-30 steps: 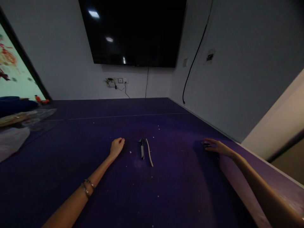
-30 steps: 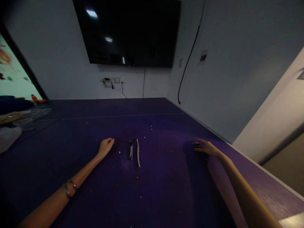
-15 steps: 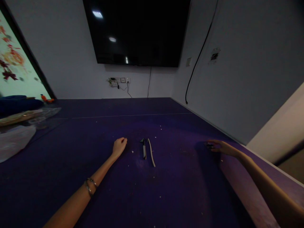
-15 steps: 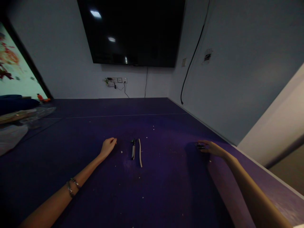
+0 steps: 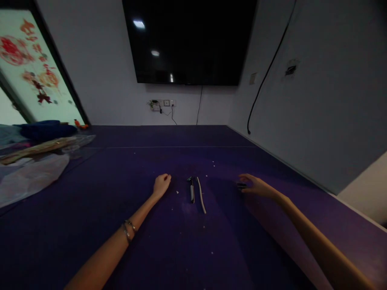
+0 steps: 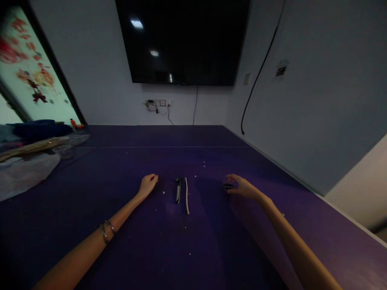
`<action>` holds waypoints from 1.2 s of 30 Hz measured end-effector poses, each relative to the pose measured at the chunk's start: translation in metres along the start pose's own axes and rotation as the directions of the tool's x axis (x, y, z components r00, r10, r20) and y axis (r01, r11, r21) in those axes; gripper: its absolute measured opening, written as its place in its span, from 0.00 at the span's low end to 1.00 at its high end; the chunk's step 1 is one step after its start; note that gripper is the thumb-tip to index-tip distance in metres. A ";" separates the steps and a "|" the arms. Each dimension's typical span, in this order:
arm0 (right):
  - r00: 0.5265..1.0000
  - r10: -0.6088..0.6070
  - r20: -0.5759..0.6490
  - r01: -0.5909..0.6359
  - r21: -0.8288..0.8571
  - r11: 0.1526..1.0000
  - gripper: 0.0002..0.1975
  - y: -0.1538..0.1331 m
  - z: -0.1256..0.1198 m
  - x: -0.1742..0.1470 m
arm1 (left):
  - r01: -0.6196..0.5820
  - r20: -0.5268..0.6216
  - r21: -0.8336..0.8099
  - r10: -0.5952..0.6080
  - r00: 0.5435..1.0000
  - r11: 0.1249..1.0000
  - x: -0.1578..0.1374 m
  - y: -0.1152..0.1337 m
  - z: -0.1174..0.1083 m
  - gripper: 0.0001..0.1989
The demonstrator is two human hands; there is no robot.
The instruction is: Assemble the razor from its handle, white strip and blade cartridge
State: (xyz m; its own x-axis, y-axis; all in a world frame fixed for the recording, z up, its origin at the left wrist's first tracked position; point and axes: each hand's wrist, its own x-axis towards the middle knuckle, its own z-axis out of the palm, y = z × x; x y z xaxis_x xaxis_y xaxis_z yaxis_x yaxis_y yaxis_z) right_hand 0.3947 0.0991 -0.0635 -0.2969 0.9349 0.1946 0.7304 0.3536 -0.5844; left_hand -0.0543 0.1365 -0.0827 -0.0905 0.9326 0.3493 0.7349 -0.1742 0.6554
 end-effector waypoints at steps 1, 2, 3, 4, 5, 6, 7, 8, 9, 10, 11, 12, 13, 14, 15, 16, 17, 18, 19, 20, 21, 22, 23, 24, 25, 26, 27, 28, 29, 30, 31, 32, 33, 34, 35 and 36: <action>0.999 -0.027 0.041 0.027 0.008 1.000 0.31 -0.016 0.009 0.007 | -0.001 -0.001 0.001 0.001 1.000 1.000 0.000 0.000 0.000 0.16; 0.997 -0.043 0.065 0.042 0.016 0.999 0.30 -0.030 0.018 0.014 | -0.001 -0.002 0.002 0.001 1.000 1.000 -0.001 0.000 0.000 0.17; 0.994 -0.062 0.093 0.059 0.029 0.998 0.30 -0.043 0.026 0.020 | 0.000 -0.003 0.003 0.000 1.000 1.000 -0.001 0.000 0.000 0.17; 0.989 -0.087 0.117 0.082 0.041 0.996 0.30 -0.055 0.035 0.025 | 0.001 -0.004 0.005 -0.001 1.000 1.000 -0.001 0.000 0.000 0.17; 0.985 -0.106 0.136 0.100 0.047 0.994 0.30 -0.064 0.043 0.030 | 0.003 -0.005 0.007 -0.003 1.000 1.000 -0.001 0.000 0.001 0.17; 0.980 -0.123 0.154 0.116 0.052 0.992 0.30 -0.072 0.050 0.034 | 0.006 -0.006 0.010 -0.006 1.000 1.000 -0.001 0.000 0.001 0.17; 0.977 -0.137 0.166 0.130 0.057 0.990 0.30 -0.078 0.057 0.038 | 0.008 -0.007 0.014 -0.008 1.000 1.000 -0.001 0.000 0.001 0.17; 0.974 -0.146 0.174 0.138 0.059 0.989 0.30 -0.082 0.063 0.041 | 0.010 -0.006 0.018 -0.010 1.000 1.000 -0.001 0.000 0.002 0.16; 0.972 -0.154 0.178 0.145 0.060 0.988 0.30 -0.086 0.068 0.044 | 0.012 -0.005 0.021 -0.012 1.000 1.000 -0.001 0.000 0.002 0.16; 0.971 -0.161 0.177 0.152 0.061 0.986 0.30 -0.089 0.073 0.046 | 0.013 -0.004 0.025 -0.013 1.000 1.000 -0.001 0.000 0.002 0.16; 0.970 -0.169 0.174 0.161 0.060 0.985 0.30 -0.091 0.077 0.048 | 0.014 -0.002 0.027 -0.014 1.000 1.000 -0.001 0.000 0.002 0.16; 0.969 -0.180 0.170 0.172 0.059 0.983 0.31 -0.092 0.080 0.049 | 0.014 0.000 0.029 -0.014 1.000 1.000 -0.002 0.000 0.002 0.16; 0.968 -0.190 0.166 0.182 0.059 0.981 0.31 -0.094 0.083 0.051 | 0.013 0.001 0.030 -0.013 1.000 0.999 -0.002 0.001 0.002 0.16; 0.967 -0.198 0.161 0.191 0.058 0.980 0.30 -0.094 0.086 0.052 | 0.013 0.003 0.031 -0.013 1.000 0.999 -0.003 0.001 0.001 0.16; 0.966 -0.204 0.156 0.197 0.059 0.979 0.30 -0.095 0.088 0.053 | 0.015 0.005 0.033 -0.015 1.000 0.999 -0.003 0.002 0.001 0.16; 0.967 -0.207 0.151 0.201 0.058 0.978 0.30 -0.095 0.090 0.054 | 0.018 0.006 0.036 -0.018 1.000 0.999 -0.003 0.003 0.000 0.16; 0.967 -0.209 0.147 0.202 0.057 0.978 0.30 -0.095 0.091 0.055 | 0.022 0.007 0.039 -0.022 1.000 0.999 -0.004 0.003 0.000 0.16; 0.967 -0.210 0.145 0.204 0.057 0.977 0.30 -0.094 0.092 0.055 | 0.026 0.008 0.042 -0.027 1.000 0.999 -0.004 0.004 -0.001 0.16; 0.967 -0.211 0.143 0.204 0.057 0.977 0.30 -0.093 0.093 0.056 | 0.028 0.009 0.044 -0.029 1.000 0.999 -0.004 0.004 -0.001 0.16; 0.967 -0.211 0.142 0.205 0.058 0.977 0.31 -0.092 0.093 0.057 | 0.029 0.009 0.047 -0.029 1.000 0.998 -0.005 0.005 -0.002 0.16; 0.967 -0.211 0.143 0.204 0.060 0.977 0.31 -0.091 0.094 0.057 | 0.028 0.010 0.049 -0.028 1.000 0.998 -0.005 0.005 -0.002 0.16; 0.967 -0.210 0.145 0.203 0.063 0.977 0.32 -0.090 0.094 0.057 | 0.025 0.010 0.051 -0.026 1.000 0.998 -0.005 0.004 -0.001 0.16; 0.967 -0.210 0.145 0.203 0.065 0.977 0.32 -0.088 0.094 0.058 | 0.022 0.010 0.053 -0.022 1.000 0.998 -0.004 0.004 -0.001 0.16; 0.966 -0.212 0.145 0.204 0.069 0.977 0.33 -0.087 0.095 0.058 | 0.017 0.010 0.054 -0.018 1.000 0.998 -0.004 0.004 -0.001 0.16; 0.966 -0.215 0.144 0.207 0.073 0.976 0.33 -0.086 0.095 0.058 | 0.013 0.009 0.056 -0.013 1.000 0.998 -0.004 0.003 0.000 0.16; 0.965 -0.219 0.141 0.210 0.078 0.975 0.33 -0.086 0.096 0.057 | 0.008 0.008 0.057 -0.008 1.000 0.998 -0.004 0.002 0.001 0.16; 0.965 -0.222 0.137 0.212 0.086 0.974 0.33 -0.086 0.096 0.057 | 0.003 0.007 0.059 -0.003 1.000 0.998 -0.004 0.002 0.001 0.16; 0.966 -0.224 0.132 0.212 0.094 0.973 0.34 -0.086 0.096 0.057 | -0.002 0.007 0.061 0.002 1.000 0.998 -0.004 0.001 0.002 0.16; 0.967 -0.224 0.125 0.212 0.102 0.972 0.34 -0.087 0.096 0.056 | -0.007 0.006 0.064 0.006 1.000 0.998 -0.004 0.000 0.002 0.17; 0.969 -0.221 0.114 0.209 0.108 0.972 0.34 -0.087 0.096 0.055 | -0.010 0.005 0.067 0.010 1.000 0.998 -0.003 0.000 0.002 0.17; 0.972 -0.214 0.096 0.203 0.111 0.973 0.33 -0.086 0.095 0.055 | -0.014 0.002 0.073 0.013 1.000 0.997 -0.003 -0.001 0.002 0.17; 0.976 -0.205 0.071 0.197 0.108 0.974 0.30 -0.084 0.094 0.054 | -0.016 -0.001 0.080 0.016 1.000 0.997 -0.003 -0.001 0.002 0.18; 0.980 -0.196 0.037 0.192 0.093 0.977 0.27 -0.080 0.092 0.053 | -0.017 -0.004 0.089 0.018 1.000 0.996 -0.003 -0.001 0.001 0.18; 0.982 -0.189 -0.006 0.189 0.063 0.980 0.23 -0.075 0.090 0.052 | -0.017 -0.008 0.100 0.018 1.000 0.995 -0.003 -0.001 0.001 0.18; 0.981 -0.188 -0.052 0.189 0.019 0.982 0.20 -0.069 0.089 0.051 | -0.017 -0.013 0.114 0.018 1.000 0.993 -0.003 -0.001 0.000 0.18; 0.977 -0.190 -0.095 0.188 -0.035 0.982 0.18 -0.061 0.087 0.050 | -0.016 -0.017 0.129 0.018 1.000 0.991 -0.004 -0.001 -0.001 0.18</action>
State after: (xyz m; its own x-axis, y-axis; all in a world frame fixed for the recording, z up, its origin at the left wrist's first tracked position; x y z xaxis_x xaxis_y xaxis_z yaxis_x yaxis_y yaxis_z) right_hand 0.2820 0.1217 -0.0869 -0.3708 0.8493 0.3757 0.6831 0.5235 -0.5092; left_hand -0.0550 0.1331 -0.0841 -0.0880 0.9239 0.3724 0.8170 -0.1469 0.5576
